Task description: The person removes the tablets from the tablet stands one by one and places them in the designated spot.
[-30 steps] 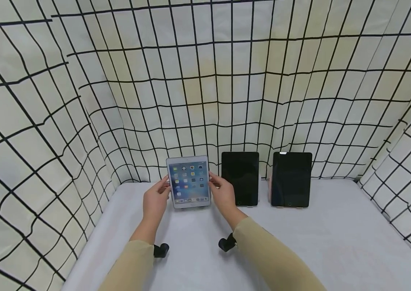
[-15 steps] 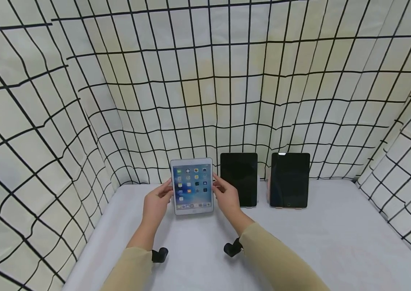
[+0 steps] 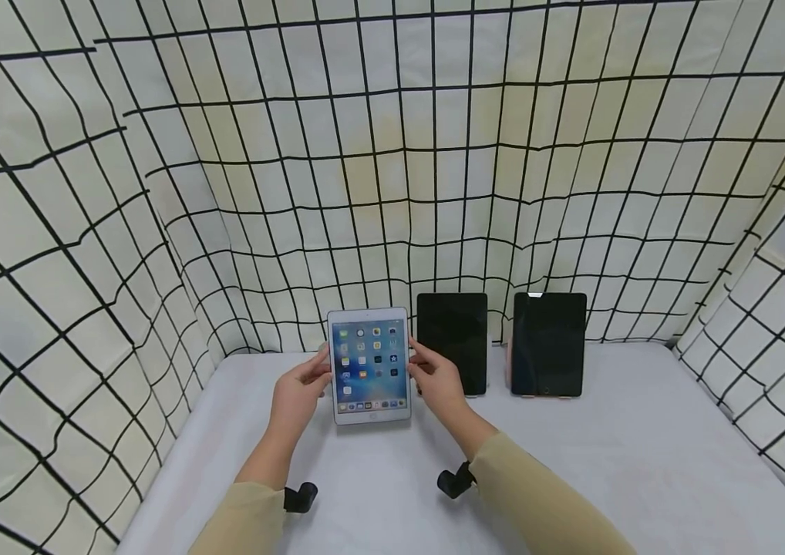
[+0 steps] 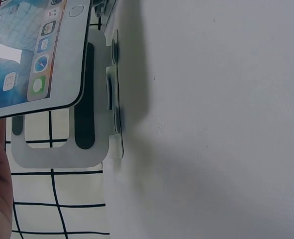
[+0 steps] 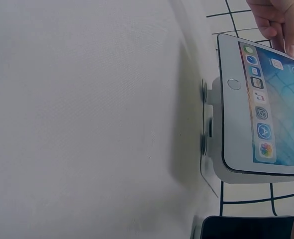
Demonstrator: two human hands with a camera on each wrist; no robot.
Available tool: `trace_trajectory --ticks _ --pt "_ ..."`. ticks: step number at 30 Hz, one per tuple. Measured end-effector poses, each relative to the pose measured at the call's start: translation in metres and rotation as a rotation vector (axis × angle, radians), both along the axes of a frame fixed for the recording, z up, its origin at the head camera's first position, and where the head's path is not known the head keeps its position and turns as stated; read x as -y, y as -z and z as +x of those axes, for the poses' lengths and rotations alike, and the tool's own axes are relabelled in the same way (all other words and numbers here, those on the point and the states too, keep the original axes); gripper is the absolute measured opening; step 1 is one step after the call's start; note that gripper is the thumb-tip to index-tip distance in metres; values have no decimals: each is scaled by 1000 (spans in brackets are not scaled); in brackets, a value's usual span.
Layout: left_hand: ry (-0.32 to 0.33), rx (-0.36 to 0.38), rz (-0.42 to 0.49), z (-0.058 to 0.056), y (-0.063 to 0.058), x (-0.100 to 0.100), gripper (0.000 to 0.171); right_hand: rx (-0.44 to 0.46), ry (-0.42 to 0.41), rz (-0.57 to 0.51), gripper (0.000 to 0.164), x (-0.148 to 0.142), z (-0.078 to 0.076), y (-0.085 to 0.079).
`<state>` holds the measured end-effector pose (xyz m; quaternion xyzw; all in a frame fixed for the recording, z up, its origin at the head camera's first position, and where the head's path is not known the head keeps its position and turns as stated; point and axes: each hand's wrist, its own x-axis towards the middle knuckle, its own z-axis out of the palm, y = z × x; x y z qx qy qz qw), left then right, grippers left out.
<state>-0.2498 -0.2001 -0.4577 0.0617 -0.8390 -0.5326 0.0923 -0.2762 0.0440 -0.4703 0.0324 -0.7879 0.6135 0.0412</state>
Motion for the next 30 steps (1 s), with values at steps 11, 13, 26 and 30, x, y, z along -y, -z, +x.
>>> trace_trajectory --ticks 11,13,26,30 --pt "6 40 45 8 4 0 45 55 -52 0 52 -7 9 -4" --pt "11 53 44 9 4 -1 46 64 -52 -2 52 -8 10 -4" --pt "40 74 62 18 -2 -6 46 122 -83 -27 52 -17 15 -6" --pt "51 86 83 18 -2 -5 46 127 -85 -19 52 -18 16 -8"
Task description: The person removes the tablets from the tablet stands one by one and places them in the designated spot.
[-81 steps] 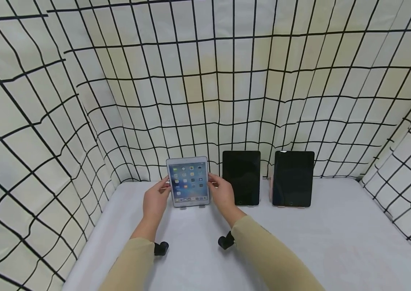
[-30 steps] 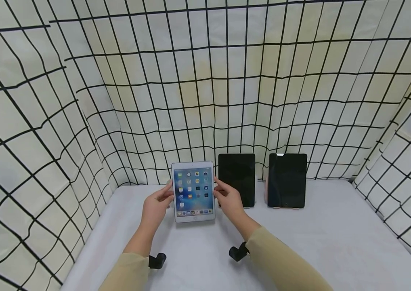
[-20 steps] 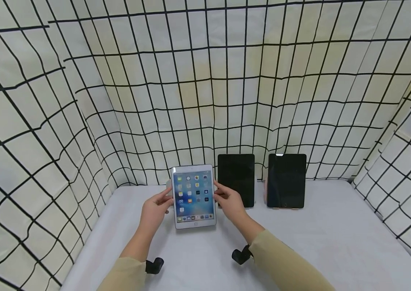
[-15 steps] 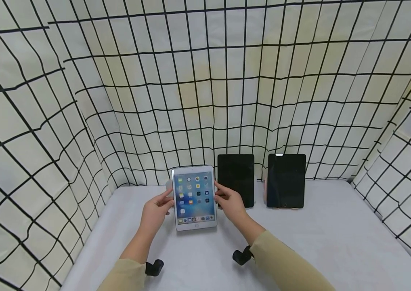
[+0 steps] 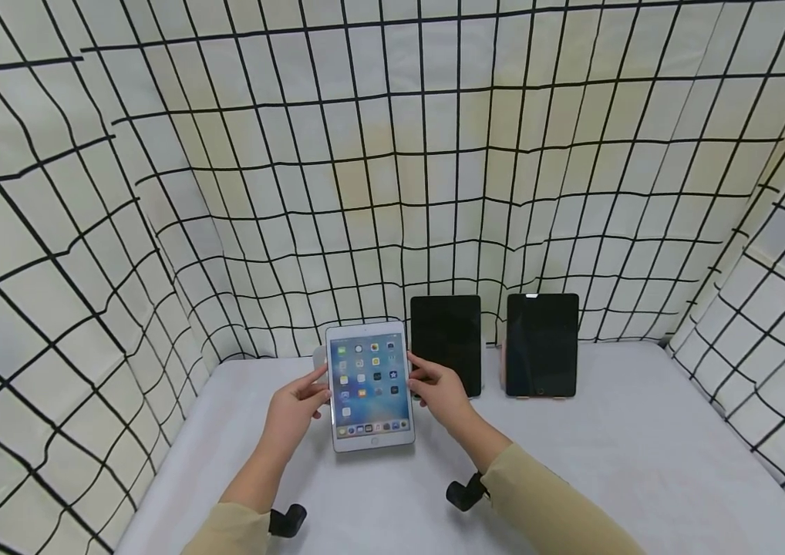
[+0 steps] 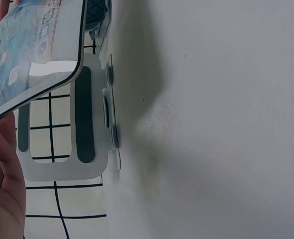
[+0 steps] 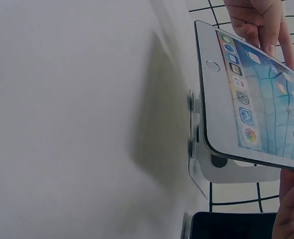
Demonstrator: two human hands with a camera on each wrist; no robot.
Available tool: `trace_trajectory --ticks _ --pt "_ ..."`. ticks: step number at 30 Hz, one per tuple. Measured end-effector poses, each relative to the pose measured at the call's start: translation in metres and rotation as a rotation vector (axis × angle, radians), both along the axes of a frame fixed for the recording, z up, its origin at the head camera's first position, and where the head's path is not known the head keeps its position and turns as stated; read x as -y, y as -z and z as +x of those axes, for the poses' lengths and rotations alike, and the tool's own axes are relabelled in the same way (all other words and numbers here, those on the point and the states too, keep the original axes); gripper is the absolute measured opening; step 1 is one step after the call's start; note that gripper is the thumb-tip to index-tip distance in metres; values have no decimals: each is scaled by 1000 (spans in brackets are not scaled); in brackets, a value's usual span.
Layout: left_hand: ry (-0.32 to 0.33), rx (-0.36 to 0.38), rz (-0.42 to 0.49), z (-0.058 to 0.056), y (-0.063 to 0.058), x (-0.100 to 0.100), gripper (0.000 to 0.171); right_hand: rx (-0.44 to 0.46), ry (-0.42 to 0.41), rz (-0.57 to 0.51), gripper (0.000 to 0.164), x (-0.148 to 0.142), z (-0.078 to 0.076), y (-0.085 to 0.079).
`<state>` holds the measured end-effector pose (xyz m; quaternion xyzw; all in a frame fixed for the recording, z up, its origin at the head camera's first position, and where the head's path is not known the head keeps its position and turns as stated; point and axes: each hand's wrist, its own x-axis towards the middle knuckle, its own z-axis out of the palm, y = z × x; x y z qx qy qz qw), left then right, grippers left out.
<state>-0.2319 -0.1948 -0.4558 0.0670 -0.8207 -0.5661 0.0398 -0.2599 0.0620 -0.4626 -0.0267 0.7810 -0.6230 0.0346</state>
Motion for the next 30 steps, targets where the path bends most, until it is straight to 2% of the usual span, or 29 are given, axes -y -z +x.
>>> trace_trajectory --ticks 7,15,30 --pt "23 15 8 3 1 4 48 15 -9 1 51 0 3 -1" --pt "42 51 14 11 -1 8 48 32 -69 -41 50 -3 7 6" --pt "55 114 10 23 6 16 50 108 -123 -85 53 -3 18 15"
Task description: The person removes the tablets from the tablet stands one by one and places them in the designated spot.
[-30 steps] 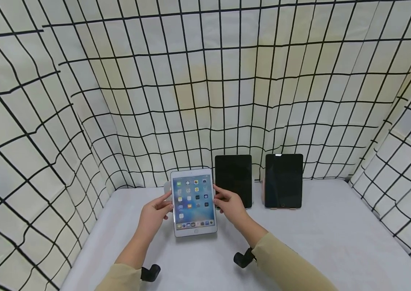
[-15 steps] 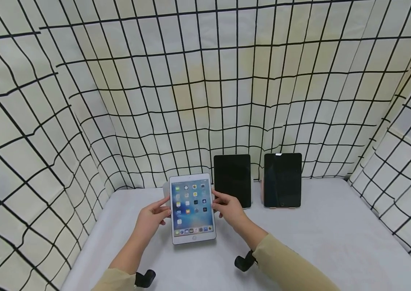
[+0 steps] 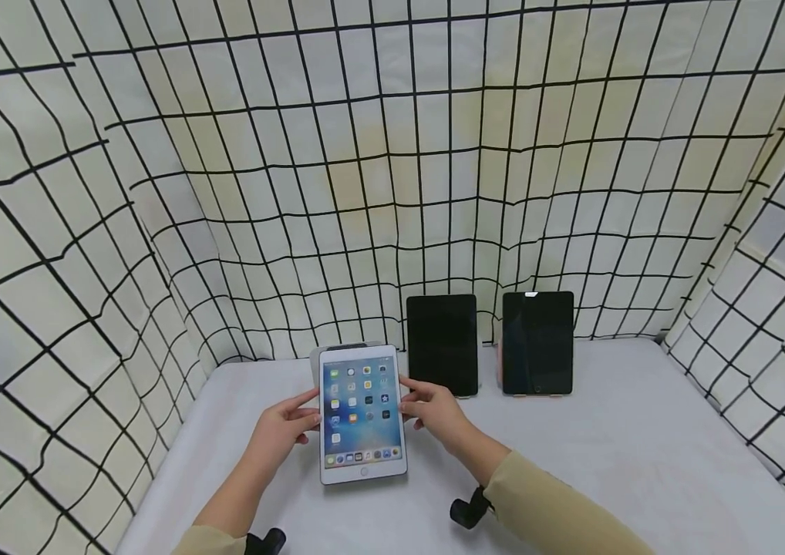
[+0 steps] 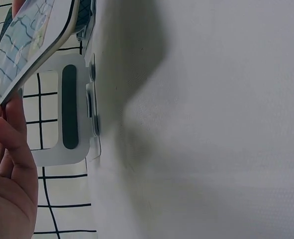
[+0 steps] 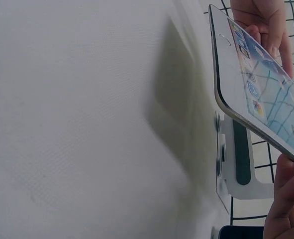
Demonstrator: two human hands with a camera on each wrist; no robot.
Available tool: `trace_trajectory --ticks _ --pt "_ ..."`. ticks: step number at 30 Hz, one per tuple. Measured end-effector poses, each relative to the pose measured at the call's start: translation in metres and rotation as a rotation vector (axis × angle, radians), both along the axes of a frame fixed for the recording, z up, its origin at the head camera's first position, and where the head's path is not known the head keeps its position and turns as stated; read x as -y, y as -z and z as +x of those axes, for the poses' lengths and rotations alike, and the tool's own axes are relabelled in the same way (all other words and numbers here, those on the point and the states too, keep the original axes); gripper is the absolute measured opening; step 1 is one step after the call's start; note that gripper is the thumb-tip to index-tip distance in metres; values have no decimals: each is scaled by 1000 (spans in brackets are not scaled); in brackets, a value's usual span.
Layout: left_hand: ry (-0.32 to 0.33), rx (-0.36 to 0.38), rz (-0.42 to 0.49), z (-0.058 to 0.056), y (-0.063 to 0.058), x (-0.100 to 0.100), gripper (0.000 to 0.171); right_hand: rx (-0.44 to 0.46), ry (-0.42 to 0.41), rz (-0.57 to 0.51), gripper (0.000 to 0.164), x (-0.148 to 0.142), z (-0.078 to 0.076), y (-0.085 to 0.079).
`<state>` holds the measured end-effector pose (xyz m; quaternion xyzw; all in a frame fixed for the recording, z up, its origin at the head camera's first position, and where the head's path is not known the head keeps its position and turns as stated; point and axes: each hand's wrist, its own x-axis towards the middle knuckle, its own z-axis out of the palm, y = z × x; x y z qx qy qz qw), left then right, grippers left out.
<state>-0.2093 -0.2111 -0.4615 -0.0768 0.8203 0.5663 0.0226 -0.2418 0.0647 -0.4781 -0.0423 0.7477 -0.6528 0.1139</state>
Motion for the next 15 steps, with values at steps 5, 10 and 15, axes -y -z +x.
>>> trace_trajectory --ticks 5,10,15 --pt "-1 19 6 4 3 4 50 12 -9 5 53 3 3 2" --pt "-4 43 7 8 5 8 50 28 -20 4 54 7 8 4" --pt "-4 65 -4 10 7 12 50 49 -27 0 54 10 12 7"
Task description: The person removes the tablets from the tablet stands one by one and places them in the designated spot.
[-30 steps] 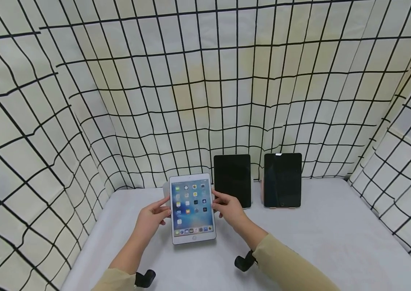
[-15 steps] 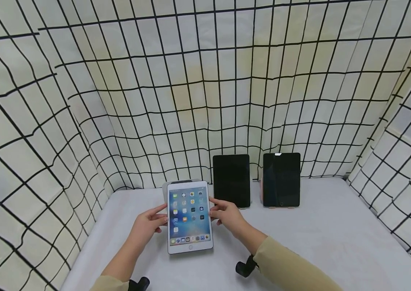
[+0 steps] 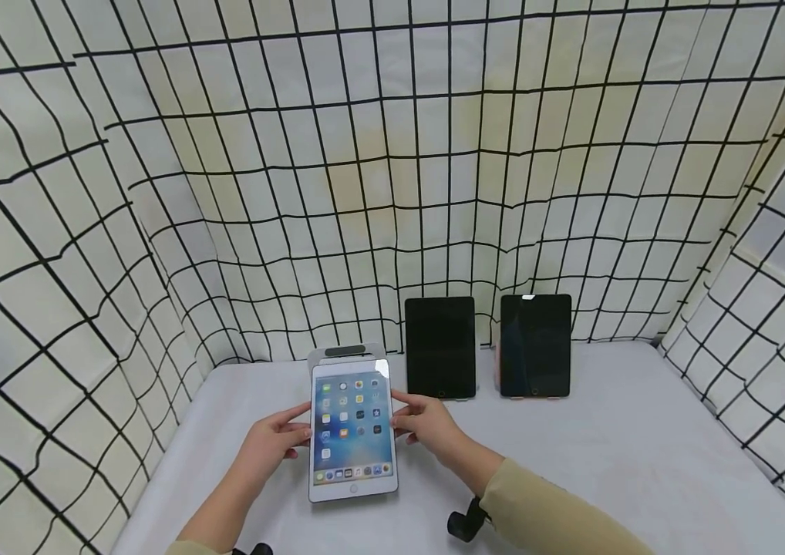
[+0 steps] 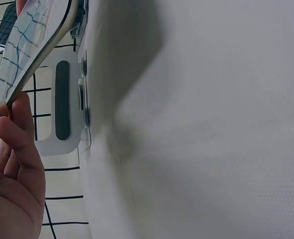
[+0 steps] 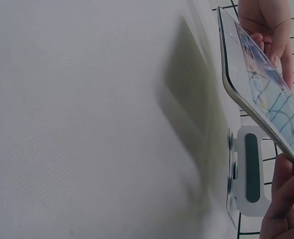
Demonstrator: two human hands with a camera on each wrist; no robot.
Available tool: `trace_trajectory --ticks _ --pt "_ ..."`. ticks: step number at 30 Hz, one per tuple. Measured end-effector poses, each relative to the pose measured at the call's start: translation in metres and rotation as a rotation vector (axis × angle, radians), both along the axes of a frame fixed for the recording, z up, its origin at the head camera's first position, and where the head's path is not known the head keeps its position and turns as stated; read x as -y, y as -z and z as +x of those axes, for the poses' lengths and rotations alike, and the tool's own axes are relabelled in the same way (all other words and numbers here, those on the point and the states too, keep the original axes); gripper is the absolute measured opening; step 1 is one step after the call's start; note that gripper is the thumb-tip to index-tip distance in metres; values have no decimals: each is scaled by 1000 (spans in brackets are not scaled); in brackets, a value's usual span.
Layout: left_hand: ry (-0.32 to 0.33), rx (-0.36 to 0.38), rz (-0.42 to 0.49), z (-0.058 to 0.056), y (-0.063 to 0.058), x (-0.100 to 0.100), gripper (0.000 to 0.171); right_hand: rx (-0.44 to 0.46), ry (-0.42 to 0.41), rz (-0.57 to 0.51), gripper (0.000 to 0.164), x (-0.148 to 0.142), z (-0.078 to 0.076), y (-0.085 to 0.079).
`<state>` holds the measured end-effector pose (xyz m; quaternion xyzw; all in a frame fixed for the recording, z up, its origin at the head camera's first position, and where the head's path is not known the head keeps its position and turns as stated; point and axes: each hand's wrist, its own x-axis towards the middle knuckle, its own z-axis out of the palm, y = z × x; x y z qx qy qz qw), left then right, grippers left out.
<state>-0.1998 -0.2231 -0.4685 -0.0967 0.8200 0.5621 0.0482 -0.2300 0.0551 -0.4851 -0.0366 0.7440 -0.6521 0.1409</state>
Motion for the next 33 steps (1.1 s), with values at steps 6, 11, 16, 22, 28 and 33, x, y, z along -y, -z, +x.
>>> trace_trajectory --ticks 6,11,16,22,28,33 --pt "-1 39 -20 3 0 4 51 19 -13 -1 54 4 3 2" --pt "-3 61 -21 6 0 6 52 22 -14 2 53 7 6 3" --pt "-13 82 -8 8 6 8 51 52 -7 7 54 11 10 8" --pt "-18 102 -3 8 14 10 51 66 13 16 55 16 13 13" --pt "-21 132 -32 8 23 14 51 83 4 45 55 20 17 15" --pt "-2 160 -46 9 25 15 51 100 -1 85 53 20 18 20"
